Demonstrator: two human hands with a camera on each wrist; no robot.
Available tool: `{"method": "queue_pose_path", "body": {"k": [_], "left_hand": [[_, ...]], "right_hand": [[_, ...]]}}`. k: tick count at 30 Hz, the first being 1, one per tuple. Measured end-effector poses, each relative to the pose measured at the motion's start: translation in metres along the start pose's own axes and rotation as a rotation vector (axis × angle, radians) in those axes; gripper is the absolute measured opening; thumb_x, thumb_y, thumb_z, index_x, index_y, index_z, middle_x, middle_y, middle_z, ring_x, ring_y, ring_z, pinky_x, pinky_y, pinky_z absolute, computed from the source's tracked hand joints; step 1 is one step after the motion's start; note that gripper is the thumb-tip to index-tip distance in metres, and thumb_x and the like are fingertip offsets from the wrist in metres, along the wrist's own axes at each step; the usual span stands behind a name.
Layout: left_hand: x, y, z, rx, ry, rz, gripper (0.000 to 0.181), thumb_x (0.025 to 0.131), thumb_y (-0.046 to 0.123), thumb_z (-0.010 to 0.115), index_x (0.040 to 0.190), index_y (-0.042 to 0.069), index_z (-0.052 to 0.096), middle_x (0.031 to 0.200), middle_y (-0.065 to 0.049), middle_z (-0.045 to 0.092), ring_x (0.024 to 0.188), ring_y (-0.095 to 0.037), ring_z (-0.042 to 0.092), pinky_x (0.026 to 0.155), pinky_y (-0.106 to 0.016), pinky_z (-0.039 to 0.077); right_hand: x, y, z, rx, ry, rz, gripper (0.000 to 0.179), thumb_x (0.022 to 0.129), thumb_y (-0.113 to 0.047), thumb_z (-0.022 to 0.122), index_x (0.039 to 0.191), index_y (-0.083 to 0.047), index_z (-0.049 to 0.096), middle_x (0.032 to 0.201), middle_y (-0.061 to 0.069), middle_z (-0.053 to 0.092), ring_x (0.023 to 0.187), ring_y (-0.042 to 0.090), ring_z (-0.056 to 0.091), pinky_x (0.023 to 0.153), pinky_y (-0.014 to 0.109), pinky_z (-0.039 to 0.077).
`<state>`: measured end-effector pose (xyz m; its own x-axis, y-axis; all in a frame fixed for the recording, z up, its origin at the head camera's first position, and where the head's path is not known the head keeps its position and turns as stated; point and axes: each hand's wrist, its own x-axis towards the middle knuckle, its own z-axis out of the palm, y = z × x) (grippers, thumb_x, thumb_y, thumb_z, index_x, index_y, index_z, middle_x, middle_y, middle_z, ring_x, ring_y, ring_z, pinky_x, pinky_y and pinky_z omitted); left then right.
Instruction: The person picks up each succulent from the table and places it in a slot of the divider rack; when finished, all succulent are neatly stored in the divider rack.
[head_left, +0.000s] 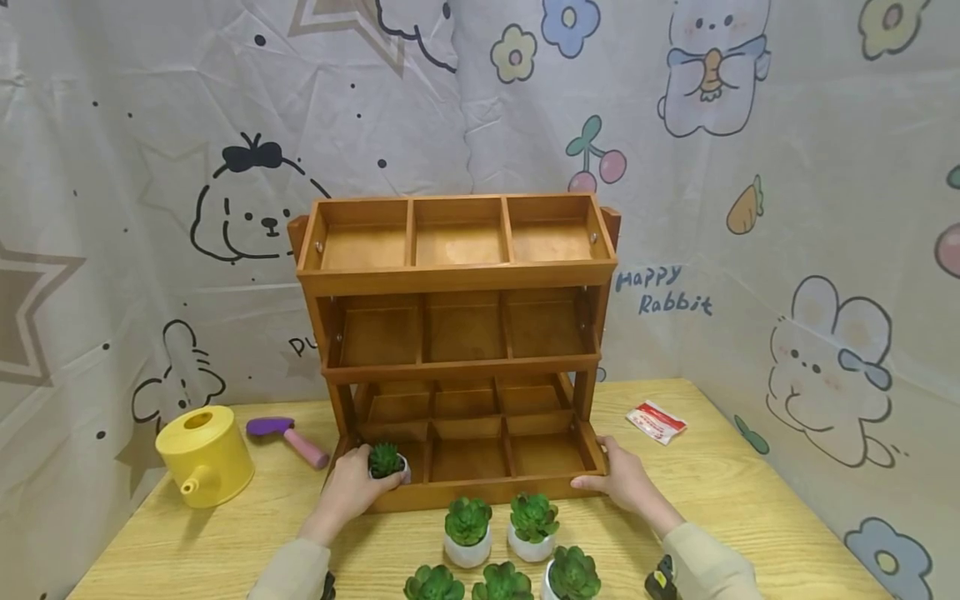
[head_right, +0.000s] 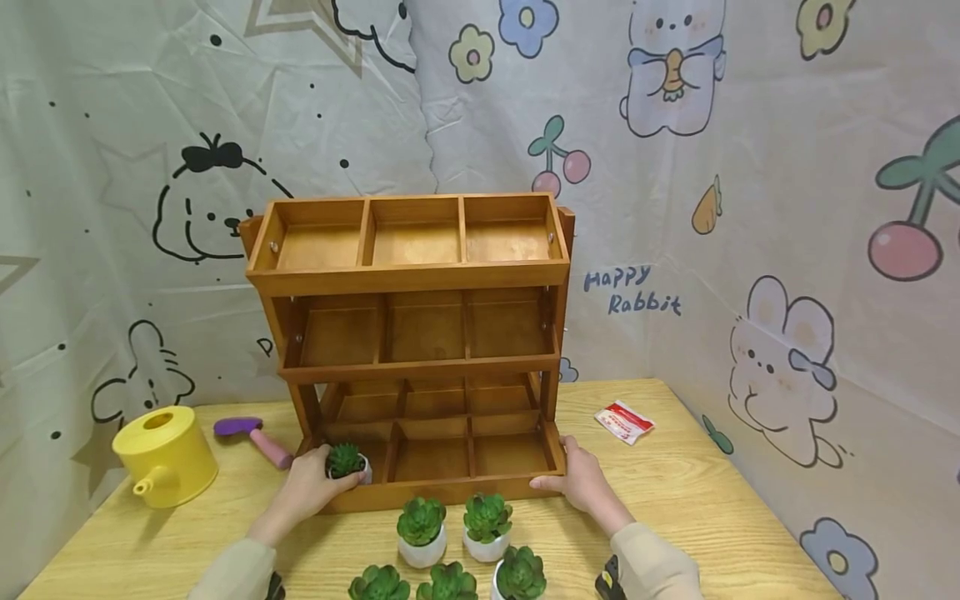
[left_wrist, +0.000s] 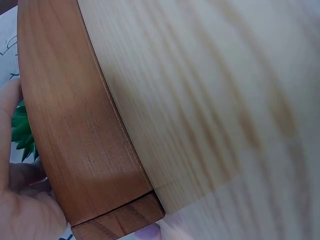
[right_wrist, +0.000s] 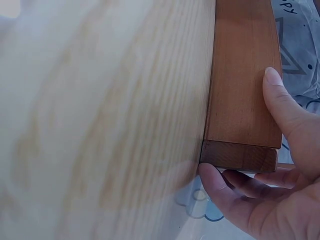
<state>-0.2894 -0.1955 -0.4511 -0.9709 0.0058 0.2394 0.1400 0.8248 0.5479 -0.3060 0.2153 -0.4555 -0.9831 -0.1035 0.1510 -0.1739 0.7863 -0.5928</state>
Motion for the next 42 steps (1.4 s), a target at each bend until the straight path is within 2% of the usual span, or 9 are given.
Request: {"method": "queue_pose_path", "body": {"k": [10,16,19,22,26,29,33,37,42], "left_hand": [[-0.004,-0.002,-0.002,0.002,-0.023,-0.027,0.061,0.077,0.041,0.076,0.104,-0.01,0.056,0.092,-0.017,0.062,0.084,-0.027,0.063,0.072,-0.043,0.053],[-0.006,0.0,-0.003,0.007,-0.017,-0.012,0.064,0.079,0.04,0.075,0.108,-0.012,0.054,0.096,-0.02,0.061,0.089,-0.031,0.062,0.076,-0.045,0.052],[-0.007,0.004,-0.005,-0.001,0.003,0.009,0.07,0.079,0.039,0.076,0.113,-0.017,0.05,0.102,-0.027,0.059,0.095,-0.037,0.06,0.08,-0.049,0.051],[-0.01,0.006,-0.009,-0.026,0.044,-0.005,0.076,0.079,0.036,0.076,0.121,-0.019,0.045,0.11,-0.033,0.056,0.103,-0.043,0.057,0.087,-0.052,0.048],[-0.015,0.011,-0.015,-0.047,0.098,-0.007,0.081,0.08,0.037,0.076,0.132,-0.015,0.041,0.122,-0.033,0.053,0.115,-0.045,0.051,0.095,-0.054,0.044],[-0.018,0.02,-0.018,-0.025,0.138,0.094,0.084,0.077,0.04,0.078,0.135,-0.009,0.043,0.126,-0.028,0.052,0.118,-0.043,0.05,0.097,-0.055,0.043],[-0.026,0.031,-0.017,0.006,0.152,0.305,0.079,0.07,0.041,0.084,0.13,0.002,0.052,0.121,-0.016,0.057,0.112,-0.035,0.055,0.093,-0.051,0.047],[-0.036,0.043,-0.009,0.006,0.058,0.471,0.072,0.068,0.04,0.085,0.126,0.009,0.056,0.118,-0.006,0.058,0.109,-0.026,0.057,0.091,-0.047,0.048],[-0.043,0.056,0.001,0.037,-0.07,0.57,0.073,0.068,0.046,0.084,0.126,0.012,0.055,0.117,0.001,0.056,0.108,-0.019,0.056,0.093,-0.044,0.048]], "right_hand": [[-0.001,-0.002,0.001,-0.001,-0.014,0.005,0.092,0.071,-0.043,0.081,0.133,0.012,0.04,0.125,0.034,0.055,0.114,0.047,0.054,0.094,0.054,0.046],[-0.001,-0.003,0.002,0.006,-0.017,0.011,0.092,0.072,-0.042,0.081,0.134,0.012,0.04,0.125,0.034,0.055,0.114,0.047,0.054,0.094,0.055,0.045],[0.0,-0.004,0.003,0.012,-0.014,0.017,0.091,0.072,-0.041,0.081,0.134,0.011,0.039,0.125,0.033,0.055,0.115,0.047,0.054,0.095,0.055,0.045],[0.0,-0.004,0.004,0.009,-0.02,0.009,0.092,0.072,-0.042,0.081,0.134,0.012,0.039,0.125,0.034,0.055,0.114,0.047,0.054,0.095,0.055,0.045],[0.0,-0.002,0.004,0.013,-0.027,0.007,0.092,0.072,-0.043,0.081,0.133,0.012,0.04,0.123,0.033,0.056,0.113,0.047,0.055,0.094,0.055,0.045],[-0.001,0.0,0.002,0.021,-0.017,0.011,0.089,0.072,-0.041,0.081,0.132,0.011,0.041,0.12,0.031,0.059,0.111,0.045,0.057,0.093,0.054,0.046],[-0.001,0.001,0.0,0.022,-0.012,0.006,0.088,0.072,-0.041,0.081,0.132,0.01,0.041,0.119,0.031,0.059,0.11,0.045,0.057,0.092,0.054,0.046],[0.0,0.001,0.0,0.019,-0.014,-0.001,0.09,0.072,-0.043,0.081,0.132,0.011,0.041,0.12,0.031,0.059,0.111,0.045,0.057,0.093,0.054,0.046],[0.001,0.002,0.001,0.021,-0.013,-0.003,0.089,0.073,-0.042,0.08,0.133,0.01,0.041,0.121,0.031,0.058,0.112,0.045,0.057,0.093,0.054,0.046]]}}
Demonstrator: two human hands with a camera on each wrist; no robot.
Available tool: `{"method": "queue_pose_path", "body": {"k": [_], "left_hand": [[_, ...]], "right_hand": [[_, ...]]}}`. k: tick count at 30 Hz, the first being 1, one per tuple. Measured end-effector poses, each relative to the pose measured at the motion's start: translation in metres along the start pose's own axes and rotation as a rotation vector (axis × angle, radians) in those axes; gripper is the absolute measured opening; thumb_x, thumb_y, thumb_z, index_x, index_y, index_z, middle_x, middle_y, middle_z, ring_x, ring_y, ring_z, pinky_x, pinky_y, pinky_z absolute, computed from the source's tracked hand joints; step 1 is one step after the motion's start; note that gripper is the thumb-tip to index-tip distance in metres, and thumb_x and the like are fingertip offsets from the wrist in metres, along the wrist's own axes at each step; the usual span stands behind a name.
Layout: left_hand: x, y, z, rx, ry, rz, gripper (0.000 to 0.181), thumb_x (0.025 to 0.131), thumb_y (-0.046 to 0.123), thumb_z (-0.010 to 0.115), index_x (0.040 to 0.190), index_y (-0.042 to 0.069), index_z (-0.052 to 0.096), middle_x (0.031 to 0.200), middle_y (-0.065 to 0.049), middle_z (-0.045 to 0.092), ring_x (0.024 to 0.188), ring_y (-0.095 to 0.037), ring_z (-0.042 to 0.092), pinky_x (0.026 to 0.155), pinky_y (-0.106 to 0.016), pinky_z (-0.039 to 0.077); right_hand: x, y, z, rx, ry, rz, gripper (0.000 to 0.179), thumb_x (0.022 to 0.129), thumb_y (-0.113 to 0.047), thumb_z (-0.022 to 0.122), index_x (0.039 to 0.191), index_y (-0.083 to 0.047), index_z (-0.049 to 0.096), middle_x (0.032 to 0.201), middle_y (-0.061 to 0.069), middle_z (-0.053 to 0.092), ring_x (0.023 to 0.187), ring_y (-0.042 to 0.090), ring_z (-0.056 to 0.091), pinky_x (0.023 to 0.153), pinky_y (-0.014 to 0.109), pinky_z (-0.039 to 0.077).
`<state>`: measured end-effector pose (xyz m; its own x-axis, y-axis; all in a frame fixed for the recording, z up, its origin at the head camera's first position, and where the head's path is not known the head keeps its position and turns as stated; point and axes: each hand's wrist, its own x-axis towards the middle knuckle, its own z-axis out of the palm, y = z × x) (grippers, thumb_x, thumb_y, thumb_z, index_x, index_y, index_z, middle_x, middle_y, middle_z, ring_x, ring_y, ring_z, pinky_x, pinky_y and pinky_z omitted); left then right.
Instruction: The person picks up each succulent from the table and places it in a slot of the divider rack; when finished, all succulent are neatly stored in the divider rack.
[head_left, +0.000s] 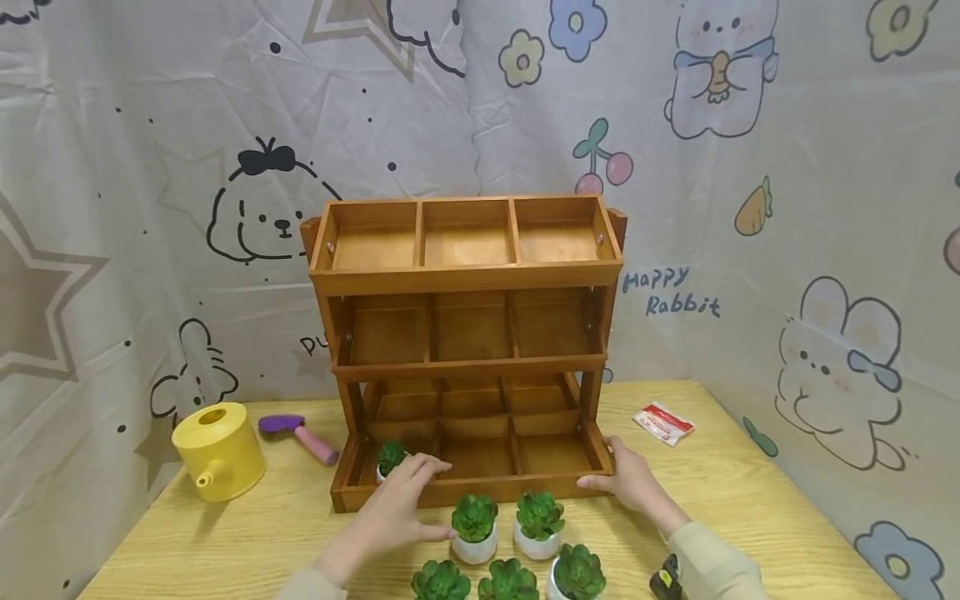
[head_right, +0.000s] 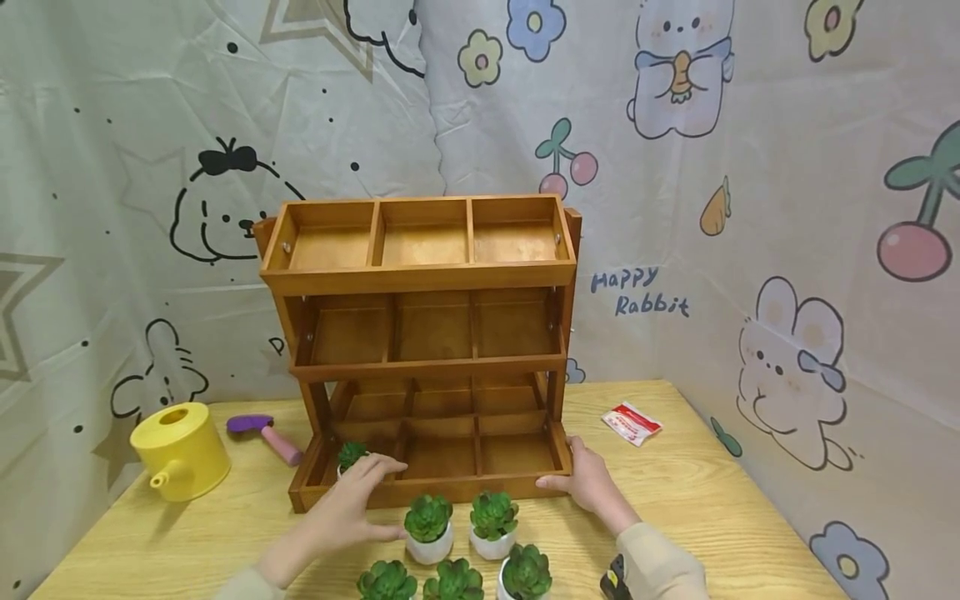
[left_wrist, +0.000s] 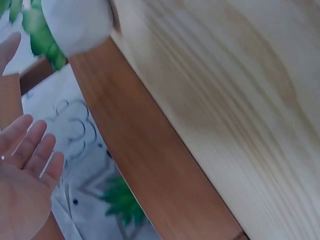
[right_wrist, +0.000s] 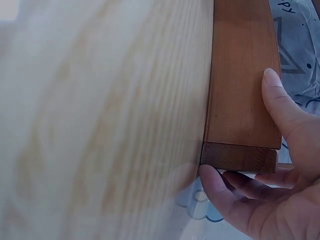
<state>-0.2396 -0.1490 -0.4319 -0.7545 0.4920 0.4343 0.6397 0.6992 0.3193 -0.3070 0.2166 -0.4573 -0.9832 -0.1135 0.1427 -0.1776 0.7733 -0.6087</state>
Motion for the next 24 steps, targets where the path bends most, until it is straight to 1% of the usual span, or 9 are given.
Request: {"method": "queue_pose_path", "body": {"k": [2,3,5,7,9,12,15,18,24], "left_hand": [[0.001,0.005,0.004,-0.014,-0.047,0.011,0.073,0.068,0.047,0.083,0.125,0.011,0.055,0.117,0.0,0.057,0.108,-0.019,0.056,0.093,-0.043,0.048],[0.002,0.006,0.006,-0.024,-0.07,0.01,0.073,0.068,0.047,0.083,0.125,0.01,0.056,0.117,-0.001,0.058,0.11,-0.021,0.056,0.095,-0.045,0.047],[0.002,0.009,0.009,-0.051,-0.118,0.0,0.073,0.069,0.047,0.083,0.124,0.008,0.056,0.117,-0.003,0.059,0.113,-0.024,0.056,0.097,-0.046,0.046],[0.003,0.01,0.012,-0.068,-0.167,-0.027,0.073,0.069,0.05,0.082,0.123,0.008,0.056,0.117,-0.002,0.059,0.114,-0.025,0.057,0.097,-0.046,0.046],[0.004,0.01,0.015,-0.101,-0.206,-0.04,0.071,0.069,0.049,0.082,0.121,0.008,0.056,0.115,-0.001,0.059,0.112,-0.024,0.058,0.096,-0.043,0.048],[0.007,0.007,0.021,-0.159,-0.252,-0.064,0.069,0.069,0.048,0.082,0.119,0.009,0.055,0.112,0.0,0.059,0.104,-0.018,0.06,0.086,-0.032,0.053],[0.009,0.002,0.027,-0.219,-0.258,-0.054,0.065,0.068,0.043,0.085,0.116,0.008,0.057,0.107,-0.001,0.062,0.094,-0.011,0.061,0.079,-0.025,0.053],[0.011,-0.002,0.031,-0.273,-0.26,-0.05,0.062,0.067,0.037,0.087,0.112,0.006,0.058,0.102,-0.001,0.065,0.087,-0.006,0.061,0.075,-0.022,0.053],[0.014,-0.004,0.035,-0.363,-0.298,-0.096,0.058,0.067,0.031,0.088,0.11,0.007,0.059,0.099,0.001,0.066,0.086,-0.005,0.062,0.074,-0.021,0.052]], "right_hand": [[0.0,0.0,0.0,-0.002,0.001,-0.007,0.089,0.072,-0.042,0.08,0.133,0.011,0.041,0.121,0.031,0.058,0.112,0.045,0.056,0.093,0.054,0.046],[0.0,0.001,0.0,-0.004,0.002,-0.011,0.09,0.072,-0.043,0.08,0.133,0.011,0.041,0.121,0.032,0.058,0.111,0.046,0.057,0.093,0.054,0.046],[0.0,0.001,0.0,-0.001,0.005,-0.014,0.089,0.072,-0.043,0.08,0.132,0.011,0.041,0.12,0.031,0.059,0.11,0.045,0.057,0.092,0.054,0.047],[0.0,0.001,0.001,0.007,0.006,-0.012,0.088,0.072,-0.042,0.081,0.131,0.011,0.042,0.119,0.03,0.059,0.11,0.044,0.058,0.092,0.054,0.047],[0.0,0.001,0.001,0.012,0.008,-0.007,0.087,0.072,-0.041,0.081,0.131,0.01,0.042,0.119,0.03,0.06,0.11,0.043,0.058,0.092,0.054,0.047],[0.0,0.001,0.0,0.009,0.006,-0.003,0.088,0.072,-0.042,0.081,0.131,0.011,0.042,0.12,0.03,0.059,0.111,0.044,0.057,0.093,0.054,0.046],[0.0,0.001,0.0,0.002,0.001,0.0,0.09,0.072,-0.044,0.08,0.132,0.011,0.041,0.122,0.032,0.057,0.113,0.046,0.055,0.094,0.055,0.045],[0.0,0.0,0.0,-0.008,-0.005,0.005,0.091,0.072,-0.044,0.08,0.133,0.011,0.04,0.125,0.034,0.055,0.115,0.047,0.053,0.095,0.055,0.045],[0.0,-0.001,-0.001,-0.015,-0.004,0.009,0.091,0.072,-0.044,0.08,0.133,0.011,0.04,0.125,0.033,0.055,0.115,0.047,0.054,0.095,0.055,0.045]]}}
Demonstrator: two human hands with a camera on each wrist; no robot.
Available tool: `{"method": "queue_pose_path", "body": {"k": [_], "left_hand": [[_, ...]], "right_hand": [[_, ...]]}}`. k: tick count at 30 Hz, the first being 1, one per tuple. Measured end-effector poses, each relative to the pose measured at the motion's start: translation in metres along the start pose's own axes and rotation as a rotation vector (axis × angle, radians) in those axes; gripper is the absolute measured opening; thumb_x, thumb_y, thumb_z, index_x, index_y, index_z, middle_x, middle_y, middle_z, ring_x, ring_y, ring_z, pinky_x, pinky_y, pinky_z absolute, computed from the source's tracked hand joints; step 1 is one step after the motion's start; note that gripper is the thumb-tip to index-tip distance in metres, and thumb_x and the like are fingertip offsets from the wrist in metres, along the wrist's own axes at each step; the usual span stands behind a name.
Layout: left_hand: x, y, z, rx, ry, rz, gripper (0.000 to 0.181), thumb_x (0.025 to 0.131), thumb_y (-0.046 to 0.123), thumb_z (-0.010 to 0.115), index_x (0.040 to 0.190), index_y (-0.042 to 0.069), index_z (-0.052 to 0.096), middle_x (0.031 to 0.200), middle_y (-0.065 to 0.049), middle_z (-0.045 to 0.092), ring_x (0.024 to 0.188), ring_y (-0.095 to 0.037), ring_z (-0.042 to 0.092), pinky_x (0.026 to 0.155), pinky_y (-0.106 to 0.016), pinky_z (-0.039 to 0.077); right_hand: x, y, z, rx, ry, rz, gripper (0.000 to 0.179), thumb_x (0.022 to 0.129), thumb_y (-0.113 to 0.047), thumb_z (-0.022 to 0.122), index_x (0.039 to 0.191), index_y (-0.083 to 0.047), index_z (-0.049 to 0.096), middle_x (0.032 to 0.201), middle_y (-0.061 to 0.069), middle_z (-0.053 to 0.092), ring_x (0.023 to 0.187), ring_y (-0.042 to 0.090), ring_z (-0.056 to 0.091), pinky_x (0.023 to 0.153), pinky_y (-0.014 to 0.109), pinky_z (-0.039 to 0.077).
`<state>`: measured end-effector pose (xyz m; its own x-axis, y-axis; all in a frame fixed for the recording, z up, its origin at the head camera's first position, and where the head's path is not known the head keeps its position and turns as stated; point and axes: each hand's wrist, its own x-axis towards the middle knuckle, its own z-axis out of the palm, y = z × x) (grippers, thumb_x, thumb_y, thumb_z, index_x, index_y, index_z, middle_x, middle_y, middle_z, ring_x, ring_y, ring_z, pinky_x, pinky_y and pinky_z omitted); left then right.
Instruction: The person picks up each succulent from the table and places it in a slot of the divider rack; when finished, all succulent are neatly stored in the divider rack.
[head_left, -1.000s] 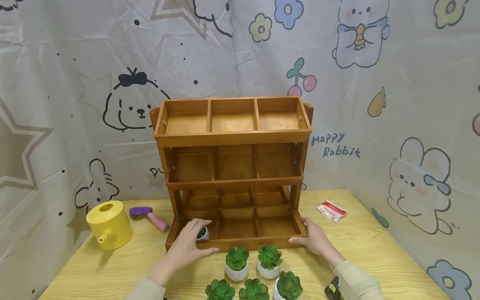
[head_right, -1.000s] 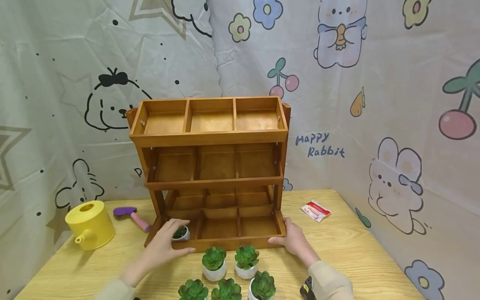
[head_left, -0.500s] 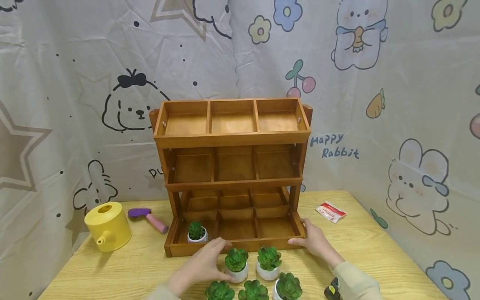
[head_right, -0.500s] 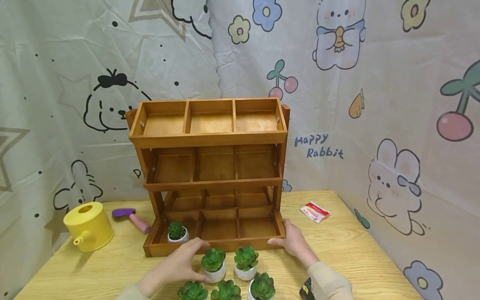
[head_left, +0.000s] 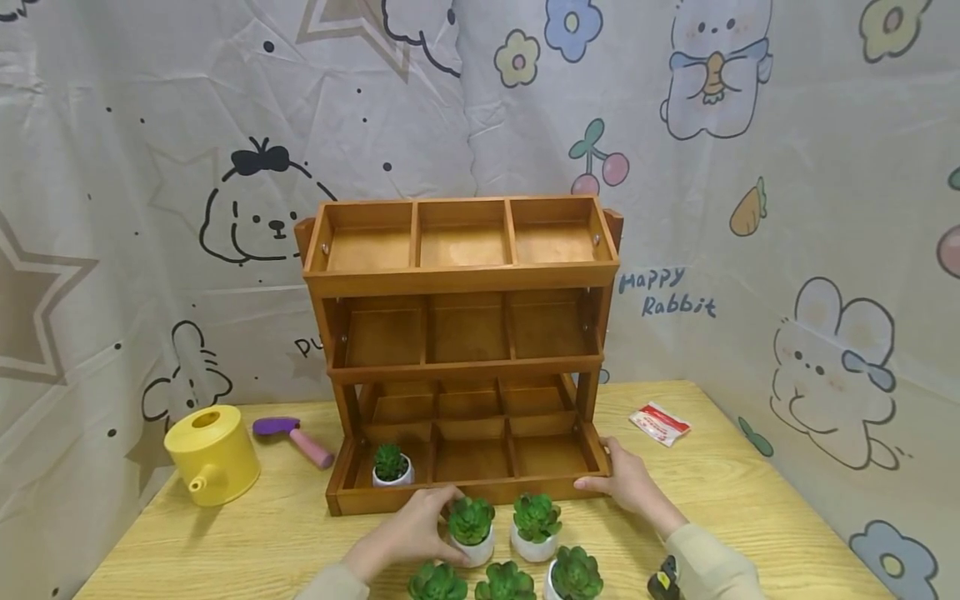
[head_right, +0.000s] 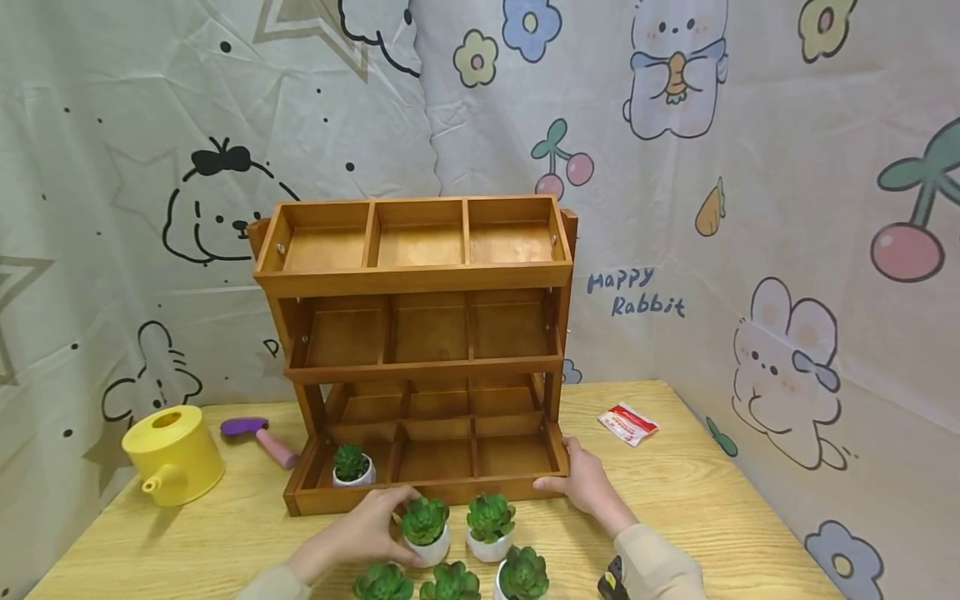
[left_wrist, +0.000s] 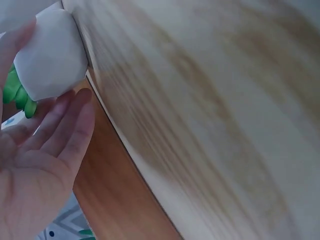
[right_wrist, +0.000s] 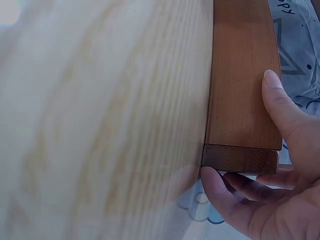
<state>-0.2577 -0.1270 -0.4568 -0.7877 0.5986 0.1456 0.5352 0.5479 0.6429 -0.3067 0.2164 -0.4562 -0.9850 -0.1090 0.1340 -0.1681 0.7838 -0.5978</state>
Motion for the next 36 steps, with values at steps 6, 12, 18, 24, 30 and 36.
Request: {"method": "queue_pose_path", "body": {"k": [6,12,18,24,30,36], "left_hand": [[0.0027,-0.0021,-0.0004,-0.042,-0.025,-0.024,0.056,0.065,0.029,0.089,0.109,0.008,0.06,0.097,0.004,0.068,0.083,-0.002,0.062,0.073,-0.021,0.052],[0.0032,-0.0035,-0.0008,-0.099,-0.044,-0.04,0.056,0.065,0.026,0.089,0.11,0.009,0.06,0.098,0.005,0.067,0.084,0.001,0.06,0.074,-0.021,0.051],[0.0027,-0.0032,-0.0005,-0.164,-0.059,-0.041,0.052,0.066,0.023,0.088,0.109,0.009,0.061,0.098,0.005,0.068,0.084,0.002,0.06,0.075,-0.021,0.051],[0.003,-0.0039,-0.0002,-0.206,-0.072,-0.06,0.05,0.068,0.022,0.087,0.109,0.012,0.061,0.097,0.008,0.067,0.084,0.001,0.06,0.075,-0.021,0.051],[0.0027,-0.0049,0.0008,-0.226,-0.066,-0.053,0.048,0.067,0.021,0.087,0.108,0.013,0.062,0.097,0.007,0.067,0.084,0.001,0.061,0.074,-0.02,0.051],[0.0012,-0.0064,0.0032,-0.299,-0.07,-0.037,0.048,0.068,0.015,0.087,0.109,0.012,0.062,0.1,0.002,0.067,0.084,-0.001,0.063,0.072,-0.02,0.052]], "right_hand": [[0.0007,-0.0006,0.0001,0.015,0.008,0.0,0.09,0.073,-0.043,0.08,0.133,0.01,0.04,0.124,0.032,0.057,0.115,0.046,0.055,0.095,0.055,0.045],[-0.0003,-0.0016,0.0001,-0.003,0.007,0.002,0.09,0.072,-0.044,0.08,0.132,0.011,0.04,0.123,0.032,0.057,0.113,0.046,0.055,0.094,0.055,0.045],[-0.0007,-0.0024,-0.0001,-0.009,0.006,-0.004,0.091,0.072,-0.044,0.08,0.132,0.011,0.04,0.122,0.032,0.057,0.113,0.046,0.055,0.093,0.055,0.045],[-0.0006,-0.0019,-0.0005,-0.008,0.008,-0.006,0.091,0.072,-0.043,0.08,0.132,0.011,0.04,0.122,0.032,0.057,0.113,0.046,0.055,0.094,0.055,0.045],[-0.0003,-0.0005,0.0001,-0.013,0.004,-0.002,0.091,0.072,-0.044,0.08,0.133,0.011,0.04,0.123,0.032,0.056,0.113,0.046,0.055,0.094,0.055,0.045],[0.0,0.0005,0.001,-0.003,0.005,0.003,0.091,0.073,-0.043,0.08,0.133,0.011,0.04,0.124,0.033,0.056,0.114,0.047,0.054,0.095,0.055,0.044]]}}
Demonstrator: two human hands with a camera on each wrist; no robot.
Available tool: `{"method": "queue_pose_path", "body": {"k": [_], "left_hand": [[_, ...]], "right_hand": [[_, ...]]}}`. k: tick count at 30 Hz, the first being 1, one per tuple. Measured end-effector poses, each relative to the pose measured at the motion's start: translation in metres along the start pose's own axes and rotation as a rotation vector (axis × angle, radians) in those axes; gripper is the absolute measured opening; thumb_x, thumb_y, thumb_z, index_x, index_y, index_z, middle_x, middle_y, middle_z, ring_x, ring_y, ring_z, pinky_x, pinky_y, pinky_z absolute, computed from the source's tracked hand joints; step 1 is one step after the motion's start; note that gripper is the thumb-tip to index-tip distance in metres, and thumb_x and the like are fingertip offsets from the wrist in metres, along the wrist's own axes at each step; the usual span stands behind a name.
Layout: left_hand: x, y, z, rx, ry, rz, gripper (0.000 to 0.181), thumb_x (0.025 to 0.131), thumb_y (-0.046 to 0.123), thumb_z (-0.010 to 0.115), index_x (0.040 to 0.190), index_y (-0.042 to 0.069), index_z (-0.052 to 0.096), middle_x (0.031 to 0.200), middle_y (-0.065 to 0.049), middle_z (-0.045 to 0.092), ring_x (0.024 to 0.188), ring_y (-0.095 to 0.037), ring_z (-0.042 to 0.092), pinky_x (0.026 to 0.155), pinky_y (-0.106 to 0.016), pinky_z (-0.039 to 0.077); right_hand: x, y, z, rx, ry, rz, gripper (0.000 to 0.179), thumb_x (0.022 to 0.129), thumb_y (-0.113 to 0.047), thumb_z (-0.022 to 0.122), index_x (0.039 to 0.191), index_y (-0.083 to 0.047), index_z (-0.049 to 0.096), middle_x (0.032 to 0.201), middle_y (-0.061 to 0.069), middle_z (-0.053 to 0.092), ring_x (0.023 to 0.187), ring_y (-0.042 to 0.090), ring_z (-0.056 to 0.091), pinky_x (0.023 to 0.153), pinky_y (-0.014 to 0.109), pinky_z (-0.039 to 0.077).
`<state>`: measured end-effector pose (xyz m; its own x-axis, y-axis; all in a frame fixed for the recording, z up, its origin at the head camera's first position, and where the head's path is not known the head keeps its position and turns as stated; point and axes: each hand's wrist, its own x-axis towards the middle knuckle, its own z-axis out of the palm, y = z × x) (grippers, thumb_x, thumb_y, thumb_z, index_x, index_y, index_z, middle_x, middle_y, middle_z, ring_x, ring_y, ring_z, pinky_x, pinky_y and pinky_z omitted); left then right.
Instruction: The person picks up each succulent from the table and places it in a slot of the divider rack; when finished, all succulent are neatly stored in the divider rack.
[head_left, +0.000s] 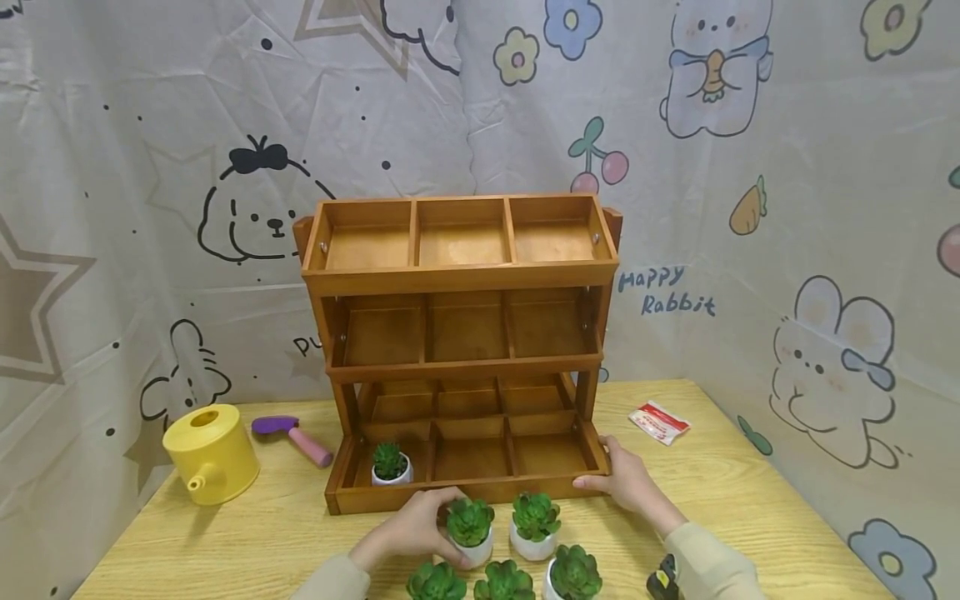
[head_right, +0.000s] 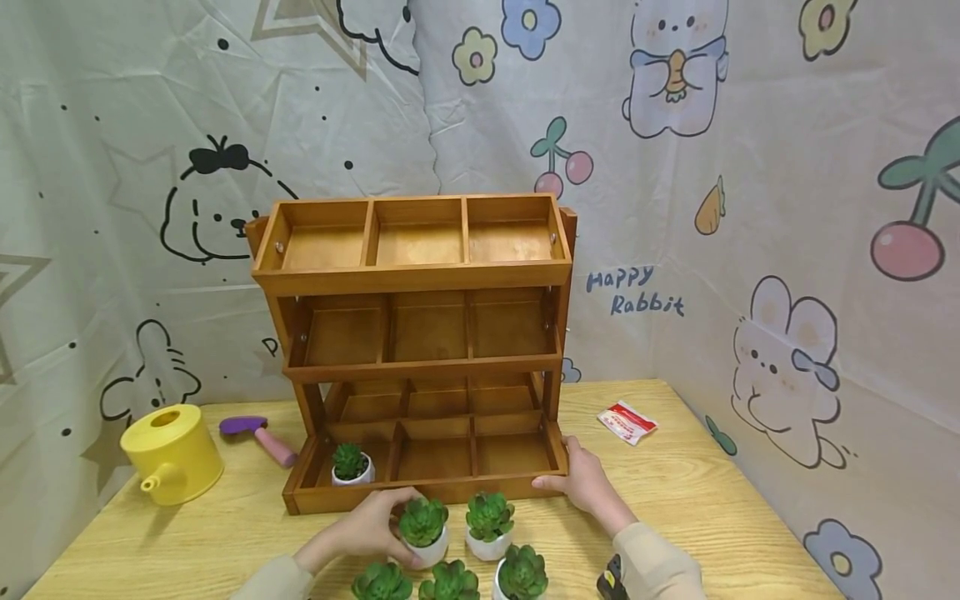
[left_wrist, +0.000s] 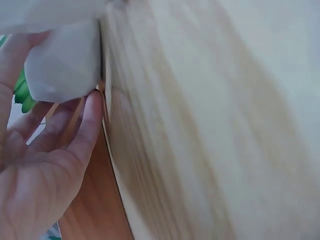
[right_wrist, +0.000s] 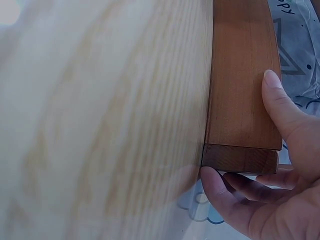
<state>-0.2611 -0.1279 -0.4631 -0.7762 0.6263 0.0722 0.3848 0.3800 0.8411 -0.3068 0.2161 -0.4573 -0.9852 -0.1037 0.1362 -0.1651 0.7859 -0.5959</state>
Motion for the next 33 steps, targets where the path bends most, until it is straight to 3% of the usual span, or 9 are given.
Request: {"method": "queue_pose_path", "body": {"k": [6,14,16,23,33], "left_hand": [[-0.001,0.001,0.001,-0.064,-0.001,0.002,0.049,0.067,0.01,0.086,0.11,0.009,0.062,0.1,-0.002,0.067,0.083,-0.004,0.064,0.07,-0.022,0.054],[-0.001,0.007,0.0,-0.069,0.061,0.043,0.055,0.066,0.011,0.087,0.114,0.011,0.061,0.106,-0.005,0.065,0.091,-0.005,0.062,0.072,-0.022,0.055],[-0.001,0.009,-0.001,-0.047,0.091,0.055,0.055,0.066,0.014,0.087,0.114,0.012,0.061,0.105,-0.005,0.066,0.089,-0.004,0.063,0.071,-0.022,0.055],[0.002,0.014,-0.007,0.209,0.268,0.113,0.054,0.065,0.032,0.088,0.111,0.02,0.062,0.103,0.008,0.066,0.092,-0.006,0.06,0.082,-0.026,0.05],[0.013,0.021,-0.009,0.213,0.375,0.129,0.058,0.066,0.027,0.087,0.116,0.015,0.06,0.105,0.005,0.063,0.09,-0.01,0.061,0.078,-0.026,0.052]], "right_hand": [[0.0,0.0,0.001,0.007,0.003,-0.006,0.09,0.073,-0.042,0.08,0.133,0.011,0.04,0.124,0.033,0.056,0.114,0.046,0.055,0.095,0.055,0.045],[0.0,0.0,0.001,-0.002,-0.006,-0.007,0.093,0.072,-0.045,0.08,0.134,0.011,0.038,0.127,0.035,0.053,0.116,0.048,0.053,0.095,0.056,0.044],[0.001,0.001,0.001,0.0,-0.008,-0.003,0.094,0.073,-0.045,0.079,0.135,0.011,0.038,0.128,0.035,0.052,0.117,0.048,0.052,0.096,0.056,0.044],[0.001,0.0,0.0,0.002,-0.004,-0.001,0.093,0.072,-0.045,0.08,0.135,0.011,0.038,0.128,0.035,0.052,0.117,0.048,0.052,0.096,0.056,0.043],[0.001,0.001,0.0,-0.006,-0.004,-0.003,0.092,0.072,-0.044,0.08,0.134,0.011,0.039,0.127,0.034,0.054,0.115,0.047,0.054,0.095,0.055,0.044]]}}
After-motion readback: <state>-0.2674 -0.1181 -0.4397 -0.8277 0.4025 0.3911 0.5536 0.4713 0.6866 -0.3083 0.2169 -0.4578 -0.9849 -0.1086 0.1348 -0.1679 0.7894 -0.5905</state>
